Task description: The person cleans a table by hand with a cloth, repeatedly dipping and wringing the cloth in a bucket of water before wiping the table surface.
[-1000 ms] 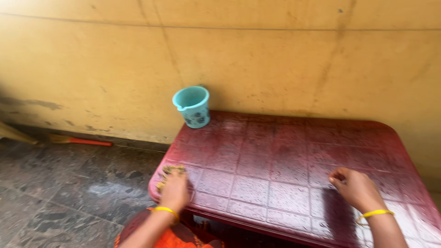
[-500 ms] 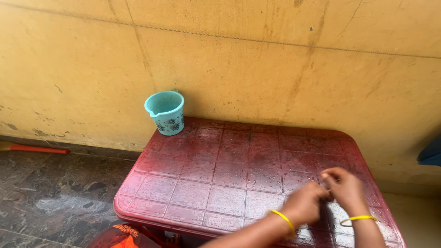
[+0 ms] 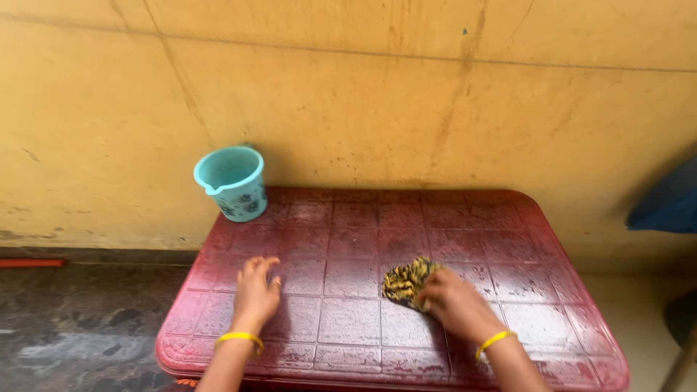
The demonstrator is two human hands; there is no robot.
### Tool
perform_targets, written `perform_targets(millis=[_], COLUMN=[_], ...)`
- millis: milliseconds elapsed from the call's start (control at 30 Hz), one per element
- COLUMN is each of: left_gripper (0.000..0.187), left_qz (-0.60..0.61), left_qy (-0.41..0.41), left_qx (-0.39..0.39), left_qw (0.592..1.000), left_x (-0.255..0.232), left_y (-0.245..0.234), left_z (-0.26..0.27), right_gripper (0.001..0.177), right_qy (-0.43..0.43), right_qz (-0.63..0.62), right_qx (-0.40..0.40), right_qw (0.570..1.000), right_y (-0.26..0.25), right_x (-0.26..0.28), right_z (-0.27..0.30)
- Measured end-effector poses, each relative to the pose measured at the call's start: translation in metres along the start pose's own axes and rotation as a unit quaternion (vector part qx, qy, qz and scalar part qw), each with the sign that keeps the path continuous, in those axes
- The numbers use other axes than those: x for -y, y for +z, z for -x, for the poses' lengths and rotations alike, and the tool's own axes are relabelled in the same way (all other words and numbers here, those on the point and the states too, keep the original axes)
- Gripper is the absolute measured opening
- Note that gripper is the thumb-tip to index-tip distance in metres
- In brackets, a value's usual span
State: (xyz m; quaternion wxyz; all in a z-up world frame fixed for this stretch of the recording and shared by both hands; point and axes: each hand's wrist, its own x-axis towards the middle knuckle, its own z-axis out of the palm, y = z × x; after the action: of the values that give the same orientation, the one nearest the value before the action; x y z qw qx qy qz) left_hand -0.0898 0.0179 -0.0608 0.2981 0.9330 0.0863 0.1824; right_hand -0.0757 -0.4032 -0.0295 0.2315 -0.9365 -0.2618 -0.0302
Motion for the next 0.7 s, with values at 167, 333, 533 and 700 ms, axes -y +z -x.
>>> perform_targets(millis=[167,333,533,700], left_gripper=[0.051,0.056,0.055,0.056], left_qz=[-0.059,-0.106,-0.092,-0.124], left_qy=[0.019,0.016,0.027,0.034], left_qx=[0.012,0.088,0.138,0.197], left_qw=[0.998,0.99,0.986,0.972], left_x=[0.0,-0.005,-0.011,-0.01], left_y=[-0.005,-0.018,-0.028,-0.036], left_z=[-0.016,-0.018,-0.014,-0.01], right_gripper=[0.025,0.04,0.046,0.02], right_qy=[0.305,0.545,0.515,0.25], right_qz=[0.152,0.239,0.252,0.169], right_qx=[-0.053,0.114,0.081,-0.122], right_qw=[0.939,0.795,0.816,0.946], right_y=[-0.033,-0.073,-0.041,0.065], right_x=[-0.092,-0.164,-0.14,-0.023], right_z=[0.022,0.118,0.139,0.058])
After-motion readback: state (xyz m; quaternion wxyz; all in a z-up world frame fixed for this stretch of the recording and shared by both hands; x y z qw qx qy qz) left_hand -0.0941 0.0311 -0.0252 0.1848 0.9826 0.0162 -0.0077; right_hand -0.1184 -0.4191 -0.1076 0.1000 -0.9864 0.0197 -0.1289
